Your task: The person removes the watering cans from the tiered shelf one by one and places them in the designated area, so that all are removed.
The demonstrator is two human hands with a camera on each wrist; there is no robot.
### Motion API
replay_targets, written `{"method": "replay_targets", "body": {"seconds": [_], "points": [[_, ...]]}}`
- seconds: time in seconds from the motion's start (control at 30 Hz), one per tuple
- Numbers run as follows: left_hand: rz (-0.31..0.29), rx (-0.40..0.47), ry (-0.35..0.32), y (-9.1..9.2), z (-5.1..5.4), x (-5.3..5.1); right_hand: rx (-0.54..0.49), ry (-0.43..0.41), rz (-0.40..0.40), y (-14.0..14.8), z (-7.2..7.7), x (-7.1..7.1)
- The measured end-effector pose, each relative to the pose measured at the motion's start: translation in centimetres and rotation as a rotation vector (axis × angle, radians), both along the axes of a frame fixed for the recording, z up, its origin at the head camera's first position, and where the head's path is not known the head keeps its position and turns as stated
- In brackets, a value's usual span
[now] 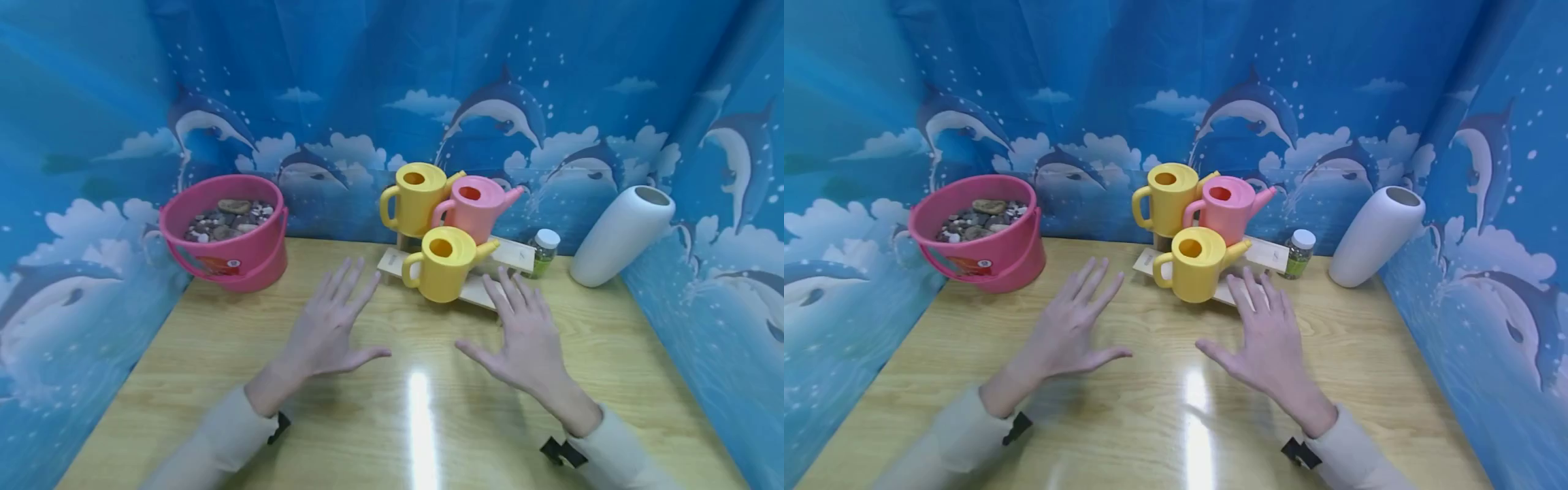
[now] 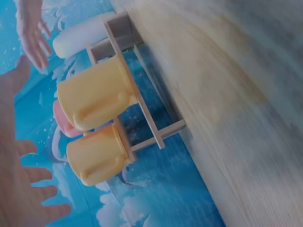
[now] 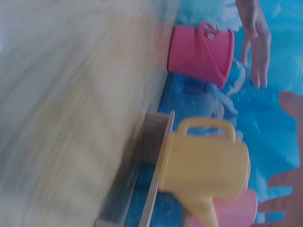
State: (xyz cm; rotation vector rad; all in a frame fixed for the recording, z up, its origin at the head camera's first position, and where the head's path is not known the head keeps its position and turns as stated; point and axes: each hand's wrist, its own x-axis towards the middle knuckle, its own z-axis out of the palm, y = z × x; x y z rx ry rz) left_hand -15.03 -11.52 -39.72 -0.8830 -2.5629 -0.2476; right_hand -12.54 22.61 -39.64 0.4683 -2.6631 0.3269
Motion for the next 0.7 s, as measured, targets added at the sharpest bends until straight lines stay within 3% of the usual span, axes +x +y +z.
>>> {"method": "replay_targets", "body": {"seconds": [0.13, 0.27, 0.53, 0.7], "points": [[-0.032, 0.077, -0.061, -0.1, 0.7, -1.3, -0.189, -0.108, 0.0, 1.9, 0.4, -0.5], [-0.027, 0.185, -0.148, -0.1, 1.3, -2.7, -0.411, -0.225, -0.014, 3.9, 0.7, -1.2], [0.019, 0.563, -0.302, 0.2, 2.3, -6.2, -0.789, -0.313, -0.019, 7.6, 0.3, -3.7], [0.012, 0.768, -0.436, 0.2, 2.5, -8.6, -1.007, -0.475, -0.06, 9.8, 0.1, -5.3]]}}
